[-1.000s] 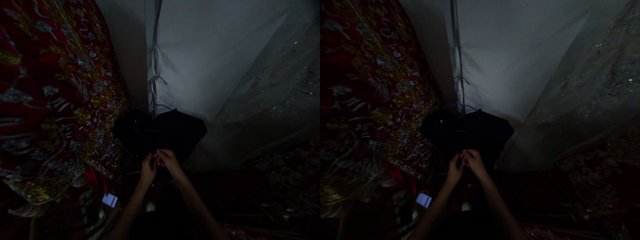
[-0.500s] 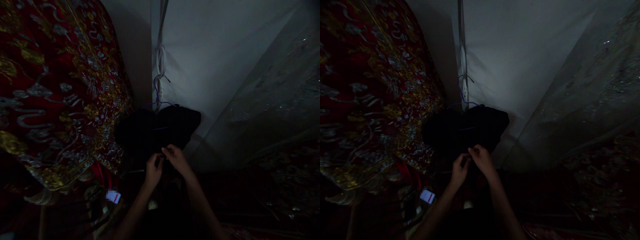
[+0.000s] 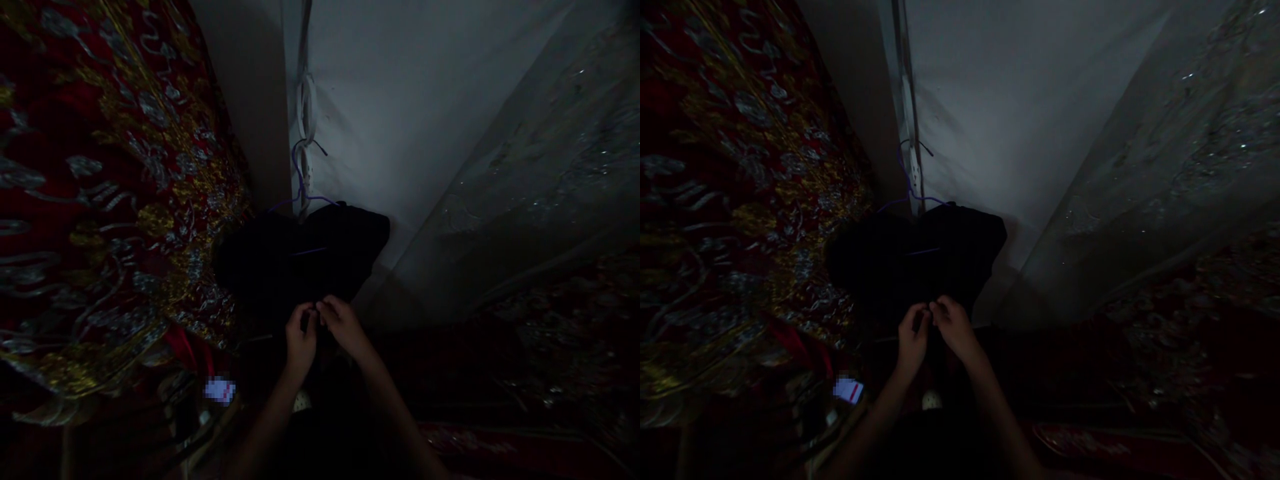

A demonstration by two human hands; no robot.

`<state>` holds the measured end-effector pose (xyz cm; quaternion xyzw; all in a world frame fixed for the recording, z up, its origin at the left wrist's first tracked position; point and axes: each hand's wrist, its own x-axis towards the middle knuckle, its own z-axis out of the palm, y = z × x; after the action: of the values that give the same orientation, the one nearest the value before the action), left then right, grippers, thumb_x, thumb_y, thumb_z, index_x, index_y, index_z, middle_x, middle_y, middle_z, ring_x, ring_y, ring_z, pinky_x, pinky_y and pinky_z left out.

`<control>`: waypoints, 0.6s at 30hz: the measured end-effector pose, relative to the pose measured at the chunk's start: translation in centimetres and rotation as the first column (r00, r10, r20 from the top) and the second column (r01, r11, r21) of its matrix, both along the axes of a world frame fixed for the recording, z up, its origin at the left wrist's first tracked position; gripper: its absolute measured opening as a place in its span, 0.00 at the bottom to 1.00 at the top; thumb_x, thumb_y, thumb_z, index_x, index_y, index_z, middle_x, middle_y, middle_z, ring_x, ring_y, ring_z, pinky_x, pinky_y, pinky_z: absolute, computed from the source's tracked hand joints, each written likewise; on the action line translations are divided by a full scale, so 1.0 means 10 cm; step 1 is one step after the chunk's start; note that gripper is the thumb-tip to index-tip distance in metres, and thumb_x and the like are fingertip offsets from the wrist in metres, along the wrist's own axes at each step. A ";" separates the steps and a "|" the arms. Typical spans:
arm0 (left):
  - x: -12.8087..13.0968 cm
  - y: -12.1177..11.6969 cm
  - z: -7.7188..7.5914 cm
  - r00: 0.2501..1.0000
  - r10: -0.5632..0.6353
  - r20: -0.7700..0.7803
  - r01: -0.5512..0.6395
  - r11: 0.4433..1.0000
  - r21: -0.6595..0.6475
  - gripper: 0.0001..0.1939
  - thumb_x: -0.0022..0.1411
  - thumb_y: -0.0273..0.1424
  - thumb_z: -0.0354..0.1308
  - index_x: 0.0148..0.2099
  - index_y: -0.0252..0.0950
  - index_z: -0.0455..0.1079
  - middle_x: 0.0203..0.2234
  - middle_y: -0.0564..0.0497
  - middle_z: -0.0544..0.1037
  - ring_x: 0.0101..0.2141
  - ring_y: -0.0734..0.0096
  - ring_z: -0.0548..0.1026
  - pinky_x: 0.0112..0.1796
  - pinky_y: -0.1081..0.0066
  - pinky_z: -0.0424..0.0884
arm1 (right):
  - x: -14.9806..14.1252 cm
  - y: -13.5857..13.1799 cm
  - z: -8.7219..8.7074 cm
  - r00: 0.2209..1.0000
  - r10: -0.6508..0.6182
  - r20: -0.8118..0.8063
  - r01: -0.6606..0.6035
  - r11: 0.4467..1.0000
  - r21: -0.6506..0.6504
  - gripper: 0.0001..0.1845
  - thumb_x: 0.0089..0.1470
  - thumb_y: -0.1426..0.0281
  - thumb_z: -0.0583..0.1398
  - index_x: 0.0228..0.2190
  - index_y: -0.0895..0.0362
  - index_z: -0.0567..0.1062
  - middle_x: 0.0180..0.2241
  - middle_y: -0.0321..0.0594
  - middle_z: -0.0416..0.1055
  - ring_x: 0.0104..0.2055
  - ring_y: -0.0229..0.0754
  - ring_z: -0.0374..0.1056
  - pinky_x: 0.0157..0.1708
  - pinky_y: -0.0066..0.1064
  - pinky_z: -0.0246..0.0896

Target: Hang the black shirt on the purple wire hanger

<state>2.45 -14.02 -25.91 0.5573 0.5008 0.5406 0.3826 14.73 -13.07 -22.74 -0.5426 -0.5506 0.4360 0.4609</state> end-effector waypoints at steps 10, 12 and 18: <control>-0.02 0.03 0.00 0.988 -0.057 -0.143 0.071 0.993 0.096 0.05 0.67 0.30 0.51 0.38 0.38 0.66 0.31 0.51 0.75 0.34 0.67 0.75 0.38 0.70 0.68 | -0.08 0.15 0.20 0.898 -0.122 -0.423 0.003 0.962 -0.272 0.15 0.41 0.59 0.62 0.18 0.59 0.73 0.11 0.36 0.65 0.13 0.31 0.53 0.14 0.25 0.38; -0.02 0.04 -0.01 0.986 -0.053 -0.161 0.071 0.991 0.109 0.05 0.67 0.30 0.51 0.38 0.38 0.66 0.32 0.50 0.75 0.35 0.66 0.75 0.39 0.69 0.68 | -0.07 0.24 0.30 0.871 -0.170 -0.460 0.029 0.954 -0.298 0.14 0.38 0.61 0.62 0.17 0.60 0.73 0.10 0.36 0.64 0.12 0.31 0.52 0.13 0.24 0.36; 0.06 0.06 -0.14 0.974 -0.092 -0.207 0.112 0.990 0.085 0.07 0.67 0.33 0.51 0.36 0.38 0.66 0.30 0.50 0.74 0.34 0.66 0.74 0.38 0.69 0.68 | -0.03 0.61 0.98 0.809 -0.171 -0.562 0.094 0.982 -0.164 0.11 0.37 0.63 0.62 0.16 0.59 0.72 0.09 0.32 0.60 0.12 0.29 0.50 0.12 0.22 0.37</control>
<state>3.07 -13.46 -27.32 0.6524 0.4812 0.4841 0.3294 14.40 -6.99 -12.91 -0.4518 -0.3177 0.5802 0.5986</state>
